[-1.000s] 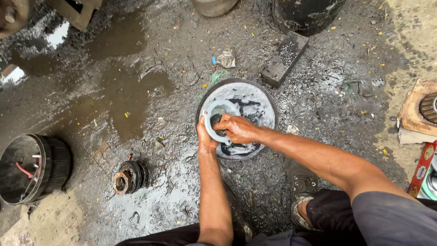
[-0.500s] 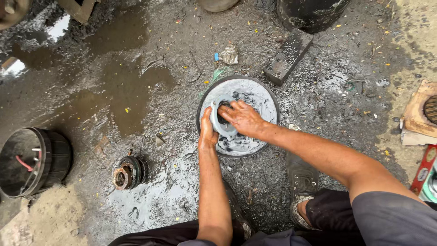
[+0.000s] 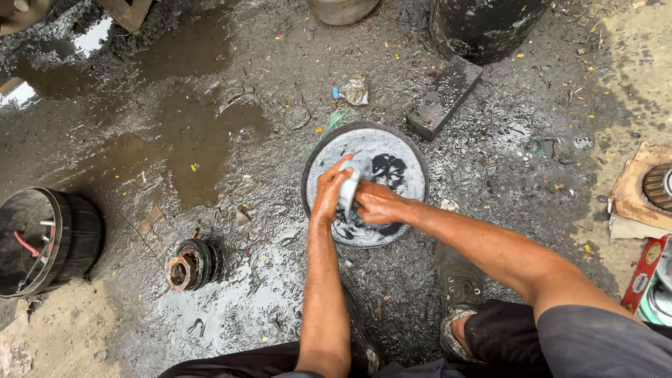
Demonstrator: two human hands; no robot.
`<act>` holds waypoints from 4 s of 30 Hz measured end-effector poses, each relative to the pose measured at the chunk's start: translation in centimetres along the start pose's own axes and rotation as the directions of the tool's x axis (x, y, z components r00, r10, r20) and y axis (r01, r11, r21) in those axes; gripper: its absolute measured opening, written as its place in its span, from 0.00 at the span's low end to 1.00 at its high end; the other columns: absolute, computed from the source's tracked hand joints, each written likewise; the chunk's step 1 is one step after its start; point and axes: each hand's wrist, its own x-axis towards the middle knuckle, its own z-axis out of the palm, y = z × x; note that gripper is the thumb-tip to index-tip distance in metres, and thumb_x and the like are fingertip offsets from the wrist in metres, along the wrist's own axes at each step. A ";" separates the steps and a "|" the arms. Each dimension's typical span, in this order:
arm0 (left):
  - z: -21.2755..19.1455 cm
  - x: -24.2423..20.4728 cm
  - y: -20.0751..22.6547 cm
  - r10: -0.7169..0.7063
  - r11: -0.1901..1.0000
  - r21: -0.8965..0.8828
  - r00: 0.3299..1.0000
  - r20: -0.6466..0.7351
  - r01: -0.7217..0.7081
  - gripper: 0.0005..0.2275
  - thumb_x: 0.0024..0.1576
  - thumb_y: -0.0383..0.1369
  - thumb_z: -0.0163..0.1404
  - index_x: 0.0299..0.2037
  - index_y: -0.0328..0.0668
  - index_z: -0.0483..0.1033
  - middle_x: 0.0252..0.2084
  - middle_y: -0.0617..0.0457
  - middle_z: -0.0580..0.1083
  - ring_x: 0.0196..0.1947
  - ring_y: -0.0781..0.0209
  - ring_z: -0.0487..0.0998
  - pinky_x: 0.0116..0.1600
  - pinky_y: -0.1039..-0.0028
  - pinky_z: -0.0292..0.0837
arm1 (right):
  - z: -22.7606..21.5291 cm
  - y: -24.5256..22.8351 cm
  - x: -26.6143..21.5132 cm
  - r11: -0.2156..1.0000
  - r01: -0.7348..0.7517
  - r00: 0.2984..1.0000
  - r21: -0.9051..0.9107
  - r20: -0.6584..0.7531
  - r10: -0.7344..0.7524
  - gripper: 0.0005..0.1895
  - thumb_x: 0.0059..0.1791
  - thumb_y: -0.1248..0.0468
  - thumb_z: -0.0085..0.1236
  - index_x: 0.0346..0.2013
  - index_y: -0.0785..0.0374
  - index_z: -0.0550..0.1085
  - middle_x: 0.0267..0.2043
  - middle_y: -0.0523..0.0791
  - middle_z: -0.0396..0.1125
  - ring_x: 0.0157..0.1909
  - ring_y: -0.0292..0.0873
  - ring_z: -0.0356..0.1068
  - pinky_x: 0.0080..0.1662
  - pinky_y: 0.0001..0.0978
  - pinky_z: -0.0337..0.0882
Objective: The person cleans mechanical automotive components by hand, dipping them into a pan of fluid and scrubbing them before rinsing them with water from a large plastic jug and placing them on a cardboard sheet.
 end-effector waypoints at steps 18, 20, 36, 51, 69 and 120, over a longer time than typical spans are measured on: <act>-5.5 1.1 -7.1 -0.155 0.805 -0.594 0.967 -0.204 0.004 0.22 0.63 0.41 0.40 0.63 0.36 0.70 0.57 0.43 0.75 0.56 0.51 0.78 0.62 0.56 0.74 | -1.4 -0.2 -1.1 0.795 -0.394 0.898 -0.462 -0.010 0.440 0.39 0.45 0.53 0.61 0.67 0.64 0.60 0.69 0.65 0.52 0.60 0.61 0.61 0.58 0.55 0.67; -6.0 1.5 -8.3 -0.095 0.750 -0.658 0.973 -0.210 -0.069 0.20 0.64 0.41 0.40 0.60 0.37 0.71 0.58 0.42 0.74 0.57 0.50 0.76 0.64 0.54 0.72 | -0.4 0.5 -1.1 0.810 -0.294 0.932 -0.508 0.035 0.361 0.42 0.44 0.53 0.61 0.69 0.65 0.58 0.71 0.67 0.48 0.67 0.68 0.54 0.62 0.63 0.60; -3.6 -0.8 -3.5 0.002 0.785 -0.617 0.996 -0.088 -0.056 0.25 0.53 0.36 0.46 0.62 0.40 0.72 0.60 0.47 0.74 0.58 0.52 0.74 0.62 0.62 0.70 | -0.8 2.8 0.7 0.456 -0.640 0.543 0.619 -0.055 0.838 0.12 0.47 0.65 0.60 0.43 0.68 0.80 0.39 0.51 0.77 0.41 0.47 0.75 0.46 0.45 0.73; -1.2 0.9 -6.7 0.077 0.916 -0.381 0.987 -0.141 -0.126 0.20 0.64 0.40 0.49 0.64 0.41 0.72 0.62 0.51 0.72 0.61 0.62 0.72 0.65 0.71 0.67 | -1.8 -2.8 3.0 0.923 -0.367 0.927 -0.116 -0.122 0.354 0.18 0.43 0.66 0.61 0.45 0.71 0.72 0.44 0.59 0.71 0.47 0.60 0.71 0.50 0.49 0.73; 1.4 -0.7 -0.3 0.171 0.978 0.113 0.984 0.057 -0.176 0.25 0.53 0.29 0.63 0.62 0.41 0.74 0.60 0.44 0.75 0.59 0.57 0.77 0.62 0.68 0.74 | -0.2 2.6 1.4 0.823 -0.323 0.934 0.467 0.016 0.357 0.18 0.43 0.65 0.63 0.46 0.65 0.74 0.44 0.48 0.74 0.49 0.46 0.75 0.50 0.44 0.75; 2.3 3.1 -6.7 -0.330 0.781 -0.582 0.941 -0.078 0.226 0.25 0.58 0.54 0.44 0.62 0.53 0.67 0.54 0.46 0.74 0.41 0.43 0.80 0.35 0.38 0.78 | -7.3 -7.8 8.6 0.850 -0.283 0.903 0.445 -0.176 0.393 0.09 0.41 0.73 0.66 0.25 0.61 0.72 0.26 0.36 0.67 0.29 0.28 0.63 0.33 0.23 0.65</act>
